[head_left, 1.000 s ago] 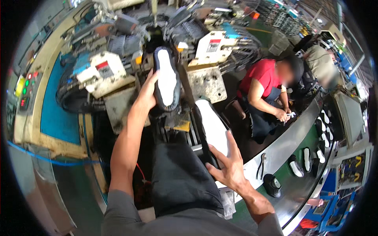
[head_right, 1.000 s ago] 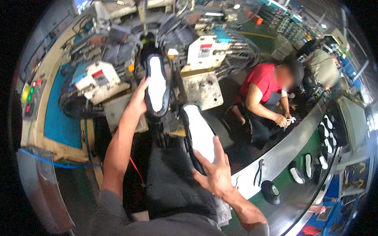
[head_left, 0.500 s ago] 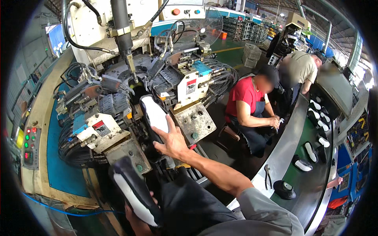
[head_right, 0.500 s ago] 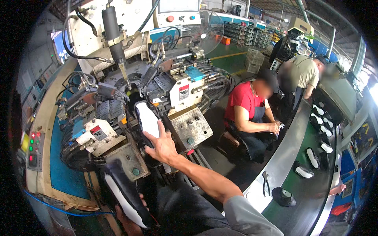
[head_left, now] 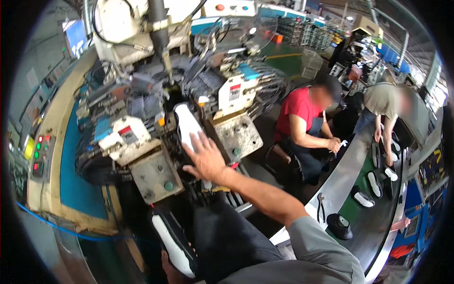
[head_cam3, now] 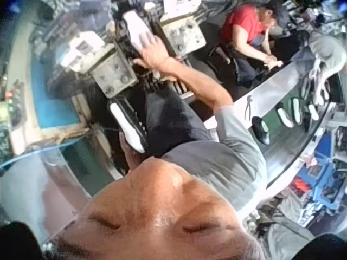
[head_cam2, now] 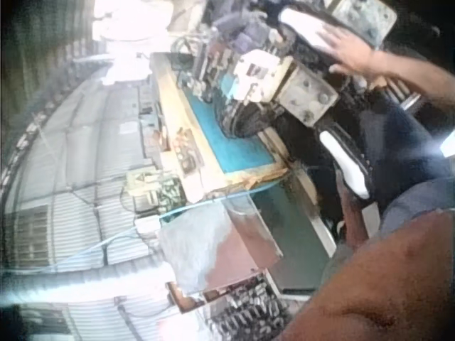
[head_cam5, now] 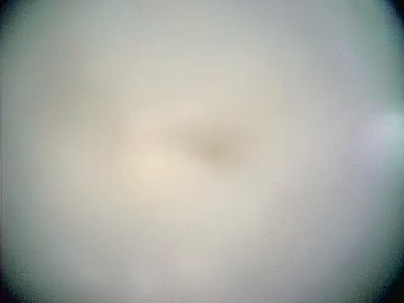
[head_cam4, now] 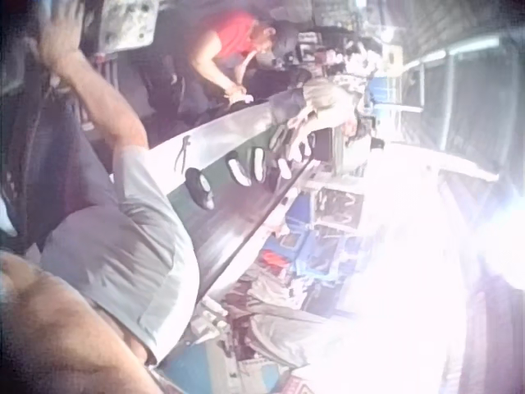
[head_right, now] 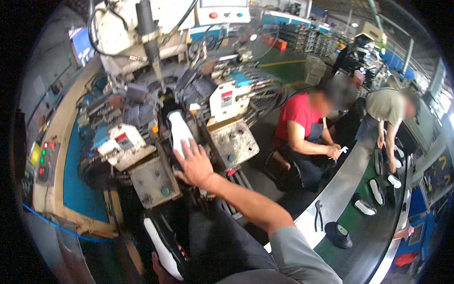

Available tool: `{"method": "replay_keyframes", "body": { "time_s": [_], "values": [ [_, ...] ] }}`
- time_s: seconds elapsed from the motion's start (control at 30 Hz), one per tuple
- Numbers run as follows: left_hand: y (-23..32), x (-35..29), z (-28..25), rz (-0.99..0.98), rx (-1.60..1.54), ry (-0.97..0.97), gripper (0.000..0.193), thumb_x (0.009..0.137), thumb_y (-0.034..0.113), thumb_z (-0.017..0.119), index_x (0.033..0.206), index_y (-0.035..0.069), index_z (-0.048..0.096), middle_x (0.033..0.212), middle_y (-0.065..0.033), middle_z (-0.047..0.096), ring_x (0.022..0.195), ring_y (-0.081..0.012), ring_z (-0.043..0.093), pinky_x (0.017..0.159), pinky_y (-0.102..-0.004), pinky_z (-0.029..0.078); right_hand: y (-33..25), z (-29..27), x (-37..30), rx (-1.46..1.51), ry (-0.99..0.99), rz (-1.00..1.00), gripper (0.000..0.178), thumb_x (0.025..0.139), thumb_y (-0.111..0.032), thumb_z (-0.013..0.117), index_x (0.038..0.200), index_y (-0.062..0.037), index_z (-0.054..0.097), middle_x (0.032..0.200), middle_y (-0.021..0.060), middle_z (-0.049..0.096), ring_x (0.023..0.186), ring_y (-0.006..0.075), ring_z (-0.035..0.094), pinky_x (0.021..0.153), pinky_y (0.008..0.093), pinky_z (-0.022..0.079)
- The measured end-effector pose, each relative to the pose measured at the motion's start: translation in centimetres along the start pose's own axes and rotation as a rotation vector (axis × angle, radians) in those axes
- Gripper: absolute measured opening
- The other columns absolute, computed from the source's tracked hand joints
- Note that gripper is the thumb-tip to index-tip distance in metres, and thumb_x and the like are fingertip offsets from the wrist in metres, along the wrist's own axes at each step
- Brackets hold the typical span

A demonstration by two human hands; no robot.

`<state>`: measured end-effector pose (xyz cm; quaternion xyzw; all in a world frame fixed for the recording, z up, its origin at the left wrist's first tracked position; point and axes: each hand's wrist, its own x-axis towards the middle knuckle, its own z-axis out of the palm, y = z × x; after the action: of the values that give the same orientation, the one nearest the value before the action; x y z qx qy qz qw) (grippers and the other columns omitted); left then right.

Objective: Using a lasting machine to shape shoes and placing them on a conveyor belt in a factory setting.

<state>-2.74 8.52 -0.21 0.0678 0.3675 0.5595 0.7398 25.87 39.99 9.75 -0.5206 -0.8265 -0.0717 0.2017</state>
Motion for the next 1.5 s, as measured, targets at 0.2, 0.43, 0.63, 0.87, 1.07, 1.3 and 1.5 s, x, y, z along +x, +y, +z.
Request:
{"method": "replay_keyframes", "body": {
  "time_s": [0.2, 0.43, 0.63, 0.87, 1.07, 1.3, 1.5],
  "values": [
    [-1.4, 1.5, 3.3, -0.028, 0.069, 0.024, 0.096, 0.107, 0.074, 0.039, 0.165, -0.002, 0.041, 0.132, -0.0284, 0.072, 0.108, -0.0406, 0.076, 0.089, -0.0503, 0.065, -0.1, -1.7, 0.8, -0.106, -0.078, 0.025, 0.082, 0.098, -0.055, 0.076, 0.165, -0.0176, 0.049, 0.174, 0.0204, 0.037, 0.156, 0.0543, 0.035, 0.120, 0.0577, 0.048],
    [-3.1, 6.5, -1.1, -0.005, 0.234, 0.011, 0.091, 0.106, 0.069, 0.045, 0.162, -0.002, 0.042, 0.133, -0.0314, 0.070, 0.109, -0.0442, 0.075, 0.090, -0.0546, 0.064, 0.7, 0.0, 6.6, -0.066, -0.085, 0.025, 0.082, 0.096, -0.052, 0.078, 0.165, -0.0184, 0.050, 0.171, 0.0217, 0.040, 0.153, 0.0607, 0.035, 0.117, 0.0613, 0.051],
    [-1.3, 11.2, 3.6, 0.036, 0.425, -0.089, 0.082, 0.104, 0.038, 0.045, 0.177, 0.007, 0.021, 0.163, -0.0235, 0.051, 0.141, -0.0374, 0.061, 0.116, -0.0477, 0.053, 3.5, 1.3, 13.7, -0.003, -0.079, 0.055, 0.074, 0.093, -0.049, 0.081, 0.156, -0.0181, 0.057, 0.156, 0.0201, 0.051, 0.150, 0.0634, 0.037, 0.112, 0.0626, 0.055],
    [-1.6, 15.3, 5.0, -0.028, 0.390, -0.050, 0.084, 0.106, 0.037, 0.048, 0.178, 0.007, 0.016, 0.166, -0.0225, 0.049, 0.143, -0.0348, 0.060, 0.118, -0.0466, 0.052, 4.8, 1.3, 17.0, -0.005, -0.041, 0.009, 0.078, 0.097, -0.050, 0.078, 0.163, -0.0174, 0.054, 0.162, 0.0233, 0.053, 0.146, 0.0587, 0.048, 0.123, 0.0604, 0.047],
    [-2.2, 16.3, 5.0, -0.070, 0.351, -0.109, 0.083, 0.108, 0.041, 0.051, 0.177, 0.007, 0.019, 0.166, -0.0198, 0.049, 0.145, -0.0335, 0.058, 0.119, -0.0465, 0.050, 2.1, -1.0, 18.7, -0.078, -0.136, 0.105, 0.072, 0.092, -0.048, 0.082, 0.152, -0.0115, 0.063, 0.150, 0.0247, 0.060, 0.139, 0.0625, 0.052, 0.108, 0.0598, 0.059],
    [-1.2, 15.5, 8.0, -0.053, 0.220, -0.184, 0.089, 0.102, 0.036, 0.060, 0.178, 0.011, 0.021, 0.167, -0.0185, 0.049, 0.149, -0.0341, 0.056, 0.123, -0.0484, 0.047, 4.2, 2.7, 16.1, 0.097, 0.089, 0.023, 0.077, 0.095, -0.051, 0.078, 0.160, -0.0147, 0.058, 0.170, 0.0242, 0.046, 0.157, 0.0568, 0.036, 0.134, 0.0579, 0.027],
    [0.1, 13.9, 12.5, 0.177, 0.283, -0.291, 0.105, 0.088, 0.025, 0.069, 0.178, 0.006, 0.017, 0.173, -0.0209, 0.041, 0.158, -0.0350, 0.047, 0.130, -0.0488, 0.039, 1.2, 0.0, -4.8, 0.990, -0.084, 0.322, 0.069, 0.107, -0.046, 0.068, 0.160, -0.0039, 0.056, 0.171, 0.0264, 0.045, 0.161, 0.0404, 0.041, 0.133, 0.0480, 0.032]
  ]
}}
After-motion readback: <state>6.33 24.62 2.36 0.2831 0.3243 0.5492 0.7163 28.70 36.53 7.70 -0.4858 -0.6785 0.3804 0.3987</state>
